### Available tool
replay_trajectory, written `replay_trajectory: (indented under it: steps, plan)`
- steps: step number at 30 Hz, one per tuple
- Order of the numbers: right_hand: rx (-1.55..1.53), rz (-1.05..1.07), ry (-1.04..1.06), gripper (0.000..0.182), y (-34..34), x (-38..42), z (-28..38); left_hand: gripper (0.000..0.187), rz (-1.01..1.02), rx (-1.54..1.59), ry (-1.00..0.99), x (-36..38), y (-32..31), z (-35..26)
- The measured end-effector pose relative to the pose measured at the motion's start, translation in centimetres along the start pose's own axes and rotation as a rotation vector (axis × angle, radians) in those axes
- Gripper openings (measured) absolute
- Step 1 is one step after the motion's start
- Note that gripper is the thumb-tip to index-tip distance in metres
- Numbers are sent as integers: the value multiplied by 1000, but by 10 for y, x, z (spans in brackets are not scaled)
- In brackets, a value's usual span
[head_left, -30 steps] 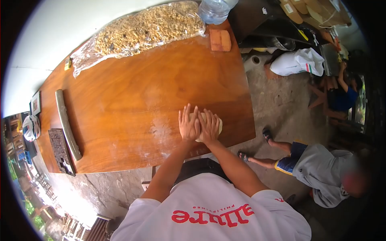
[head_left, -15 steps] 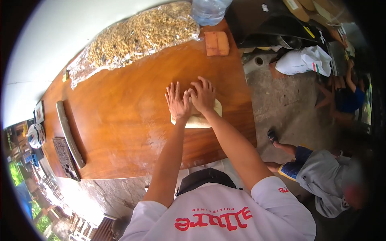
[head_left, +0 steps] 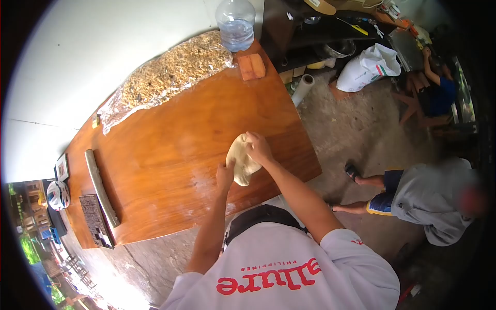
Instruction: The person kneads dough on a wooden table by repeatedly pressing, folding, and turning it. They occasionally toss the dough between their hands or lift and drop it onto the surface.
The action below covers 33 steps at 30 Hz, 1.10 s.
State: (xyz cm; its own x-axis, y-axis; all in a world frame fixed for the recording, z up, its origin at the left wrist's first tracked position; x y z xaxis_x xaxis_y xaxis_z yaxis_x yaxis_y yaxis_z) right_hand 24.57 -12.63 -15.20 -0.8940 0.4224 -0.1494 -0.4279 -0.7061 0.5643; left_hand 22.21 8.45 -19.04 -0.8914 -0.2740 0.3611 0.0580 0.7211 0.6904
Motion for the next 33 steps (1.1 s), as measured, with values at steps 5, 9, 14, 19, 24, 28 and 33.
replay_trajectory:
  steps: [5,9,14,19,24,28,33]
  plan:
    - [179,-19,347,46,9,37,77,56,32,239,52,8,-3,62]
    - [361,33,497,60,5,92,90,34,126,578,175,36,19,66]
    - [467,232,511,76,-27,109,84,28,239,638,252,50,62,94]
    - [198,699,-9,23,-55,-22,51,28,211,694,220,60,95,115]
    - [540,405,273,31,-57,13,65,29,203,697,261,78,124,115]
    - [426,15,566,60,-20,115,98,31,197,641,272,69,127,122]
    - [500,183,558,64,-14,115,84,37,246,448,-103,31,81,56]
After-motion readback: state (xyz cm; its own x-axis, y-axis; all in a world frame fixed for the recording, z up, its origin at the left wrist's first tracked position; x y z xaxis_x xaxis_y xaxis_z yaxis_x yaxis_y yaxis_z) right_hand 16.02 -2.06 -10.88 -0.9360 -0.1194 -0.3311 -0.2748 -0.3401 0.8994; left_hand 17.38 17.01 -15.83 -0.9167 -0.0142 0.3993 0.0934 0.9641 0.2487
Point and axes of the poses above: each hand's wrist, its own x-axis away from the middle knuckle, its own y-axis out of the back of the hand, z = x × y, the point moved 8 cm from there along -x, towards the middle knuckle, and after that the axes turned 14 degrees about -z, right-handed, at the moved point
